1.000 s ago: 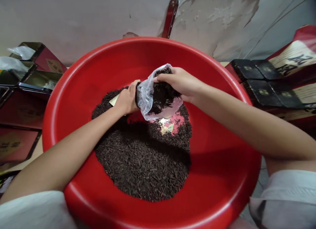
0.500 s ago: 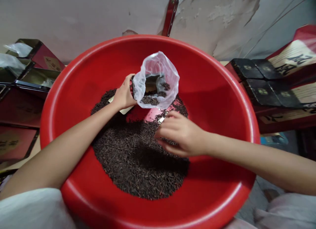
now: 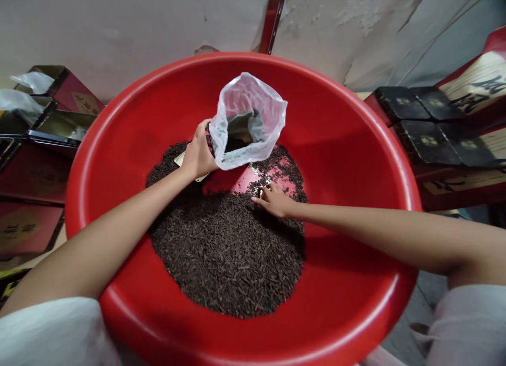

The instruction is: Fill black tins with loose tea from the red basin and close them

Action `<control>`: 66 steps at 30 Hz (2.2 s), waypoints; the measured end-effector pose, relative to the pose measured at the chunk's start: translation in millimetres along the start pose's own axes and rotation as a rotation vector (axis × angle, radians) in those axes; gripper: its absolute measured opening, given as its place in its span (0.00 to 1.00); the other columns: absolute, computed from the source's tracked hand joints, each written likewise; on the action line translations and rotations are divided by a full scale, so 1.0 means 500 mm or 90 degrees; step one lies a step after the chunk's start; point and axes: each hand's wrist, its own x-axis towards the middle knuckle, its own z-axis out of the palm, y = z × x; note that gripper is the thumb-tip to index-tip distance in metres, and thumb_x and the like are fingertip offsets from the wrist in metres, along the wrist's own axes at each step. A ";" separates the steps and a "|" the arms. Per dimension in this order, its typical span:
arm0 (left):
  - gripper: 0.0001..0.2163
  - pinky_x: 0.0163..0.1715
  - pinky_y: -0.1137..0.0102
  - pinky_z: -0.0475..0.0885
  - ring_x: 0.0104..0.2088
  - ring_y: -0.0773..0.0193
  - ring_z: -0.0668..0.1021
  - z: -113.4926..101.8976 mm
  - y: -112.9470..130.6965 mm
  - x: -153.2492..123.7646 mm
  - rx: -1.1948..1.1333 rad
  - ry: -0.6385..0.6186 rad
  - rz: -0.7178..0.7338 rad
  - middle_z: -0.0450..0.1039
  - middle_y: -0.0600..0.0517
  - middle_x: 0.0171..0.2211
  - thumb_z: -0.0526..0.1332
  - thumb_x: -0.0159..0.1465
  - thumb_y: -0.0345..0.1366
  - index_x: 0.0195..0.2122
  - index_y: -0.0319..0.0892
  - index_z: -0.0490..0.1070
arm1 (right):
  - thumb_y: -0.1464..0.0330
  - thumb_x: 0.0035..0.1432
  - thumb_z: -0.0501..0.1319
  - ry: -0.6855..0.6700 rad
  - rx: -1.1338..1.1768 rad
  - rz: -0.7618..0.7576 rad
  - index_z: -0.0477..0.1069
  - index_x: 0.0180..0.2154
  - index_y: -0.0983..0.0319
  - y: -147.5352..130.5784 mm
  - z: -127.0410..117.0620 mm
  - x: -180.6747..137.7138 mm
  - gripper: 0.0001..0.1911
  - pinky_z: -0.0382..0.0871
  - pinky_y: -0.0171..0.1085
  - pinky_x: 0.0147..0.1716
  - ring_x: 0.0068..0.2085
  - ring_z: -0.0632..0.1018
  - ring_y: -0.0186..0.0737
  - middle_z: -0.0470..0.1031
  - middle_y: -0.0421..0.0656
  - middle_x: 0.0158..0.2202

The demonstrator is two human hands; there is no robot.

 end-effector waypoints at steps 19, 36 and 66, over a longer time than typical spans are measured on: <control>0.38 0.46 0.61 0.70 0.49 0.46 0.74 -0.004 0.011 0.005 0.045 -0.058 0.042 0.59 0.40 0.58 0.61 0.46 0.30 0.58 0.44 0.45 | 0.50 0.29 0.70 -0.275 0.331 -0.374 0.59 0.55 0.65 -0.165 0.032 -0.028 0.52 0.61 0.44 0.55 0.53 0.69 0.50 0.67 0.49 0.54; 0.38 0.42 0.60 0.69 0.44 0.48 0.76 -0.005 0.005 0.002 0.108 -0.066 0.088 0.68 0.38 0.49 0.61 0.46 0.34 0.58 0.38 0.44 | 0.72 0.29 0.67 -0.412 0.649 -0.069 0.67 0.23 0.65 -0.119 -0.025 -0.184 0.13 0.64 0.31 0.28 0.27 0.69 0.30 0.68 0.35 0.23; 0.34 0.43 0.59 0.69 0.46 0.46 0.75 -0.006 0.006 0.006 0.068 -0.049 0.062 0.64 0.39 0.55 0.59 0.52 0.40 0.59 0.42 0.47 | 0.65 0.59 0.51 0.222 0.663 -0.233 0.66 0.40 0.64 -0.144 -0.272 -0.108 0.11 0.66 0.38 0.43 0.44 0.73 0.37 0.69 0.40 0.37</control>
